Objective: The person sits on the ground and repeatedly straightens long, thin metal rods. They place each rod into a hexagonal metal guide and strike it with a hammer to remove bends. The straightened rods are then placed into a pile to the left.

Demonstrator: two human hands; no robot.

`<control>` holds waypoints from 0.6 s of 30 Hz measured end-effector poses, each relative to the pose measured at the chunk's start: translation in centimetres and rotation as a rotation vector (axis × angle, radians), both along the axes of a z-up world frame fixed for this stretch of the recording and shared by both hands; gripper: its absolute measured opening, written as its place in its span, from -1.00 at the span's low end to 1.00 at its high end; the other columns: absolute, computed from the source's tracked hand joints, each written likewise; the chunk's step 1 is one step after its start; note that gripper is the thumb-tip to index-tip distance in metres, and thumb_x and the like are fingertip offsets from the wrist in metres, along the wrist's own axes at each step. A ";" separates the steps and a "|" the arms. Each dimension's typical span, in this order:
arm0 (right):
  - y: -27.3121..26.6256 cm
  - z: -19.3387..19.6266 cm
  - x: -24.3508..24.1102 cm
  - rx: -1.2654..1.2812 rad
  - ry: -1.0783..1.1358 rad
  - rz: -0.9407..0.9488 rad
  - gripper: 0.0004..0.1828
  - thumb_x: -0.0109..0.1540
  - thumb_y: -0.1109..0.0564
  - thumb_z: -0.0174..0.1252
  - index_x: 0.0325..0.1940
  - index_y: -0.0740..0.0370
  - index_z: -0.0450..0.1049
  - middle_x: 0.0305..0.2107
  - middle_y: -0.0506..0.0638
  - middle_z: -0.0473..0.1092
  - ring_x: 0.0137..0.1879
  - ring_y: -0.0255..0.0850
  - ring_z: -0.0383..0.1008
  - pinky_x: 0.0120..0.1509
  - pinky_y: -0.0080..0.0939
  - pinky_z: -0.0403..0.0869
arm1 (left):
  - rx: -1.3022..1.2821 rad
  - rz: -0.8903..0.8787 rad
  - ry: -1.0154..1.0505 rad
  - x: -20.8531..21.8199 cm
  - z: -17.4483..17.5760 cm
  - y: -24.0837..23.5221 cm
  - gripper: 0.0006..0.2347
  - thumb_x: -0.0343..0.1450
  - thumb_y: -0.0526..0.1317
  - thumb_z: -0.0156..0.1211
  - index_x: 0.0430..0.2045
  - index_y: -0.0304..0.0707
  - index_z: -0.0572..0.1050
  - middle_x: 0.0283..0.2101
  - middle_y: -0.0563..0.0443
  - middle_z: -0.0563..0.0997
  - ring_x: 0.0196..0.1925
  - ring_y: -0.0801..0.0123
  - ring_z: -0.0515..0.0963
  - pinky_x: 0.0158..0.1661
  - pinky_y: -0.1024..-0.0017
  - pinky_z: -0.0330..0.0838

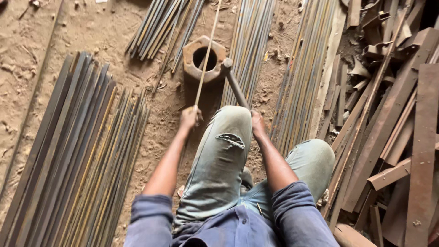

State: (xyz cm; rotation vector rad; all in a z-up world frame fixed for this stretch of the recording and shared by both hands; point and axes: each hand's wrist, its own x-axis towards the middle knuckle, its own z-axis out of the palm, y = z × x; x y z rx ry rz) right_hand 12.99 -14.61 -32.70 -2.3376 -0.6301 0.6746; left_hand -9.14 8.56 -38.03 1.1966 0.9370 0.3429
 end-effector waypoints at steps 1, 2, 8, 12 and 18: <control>0.2 -0.5 0.3 -0.011 -0.002 0.006 -0.51 0.21 -0.21 0.17 -0.08 0.26 0.55 -0.26 0.30 0.55 -0.08 0.15 0.61 -0.02 0.10 0.49 | 0.088 0.012 -0.013 -1.9 -1.4 -1.6 -0.66 0.56 -0.02 0.02 -0.57 -0.19 0.53 -0.71 0.20 0.42 -0.72 0.57 0.34 -0.66 0.51 0.18; 0.4 -0.7 0.5 -0.023 -0.005 0.013 -0.49 0.18 -0.23 0.20 -0.07 0.26 0.56 -0.26 0.31 0.55 -0.08 0.16 0.60 -0.02 0.10 0.50 | 0.175 0.024 -0.026 -3.9 -2.3 -3.0 -0.64 0.58 -0.01 0.03 -0.57 -0.21 0.53 -0.71 0.20 0.36 -0.70 0.59 0.30 -0.64 0.51 0.12; -0.1 -1.0 0.3 -0.069 0.091 0.007 -0.47 0.14 -0.21 0.28 -0.07 0.28 0.57 -0.30 0.30 0.56 -0.13 0.09 0.63 -0.05 0.06 0.52 | 0.051 -0.053 0.398 -13.9 1.3 -8.5 -0.52 0.56 0.13 -0.02 -0.60 -0.29 0.52 -0.72 0.06 0.40 -0.68 0.42 0.39 -0.58 0.42 0.23; 0.1 -2.2 -1.3 0.053 0.174 -0.091 -0.60 0.16 -0.10 0.31 -0.19 0.30 0.60 -0.38 0.16 0.59 -0.30 -0.05 0.61 -0.19 -0.06 0.54 | 0.332 -0.081 0.604 -9.1 5.2 -5.1 -0.56 0.53 0.20 0.00 -0.34 -0.22 0.55 -0.45 -0.11 0.61 -0.36 0.10 0.62 -0.32 0.19 0.42; 0.2 -1.2 -1.4 0.214 0.306 -0.202 -0.32 0.41 -0.36 0.05 -0.41 0.31 0.53 -0.61 -0.03 0.34 -0.56 -0.29 0.27 -0.55 -0.18 0.20 | 0.468 0.102 0.530 1.0 5.1 -0.3 -0.71 0.46 0.05 0.13 -0.04 0.05 0.62 -0.19 -0.06 0.73 -0.12 0.04 0.69 -0.10 0.16 0.51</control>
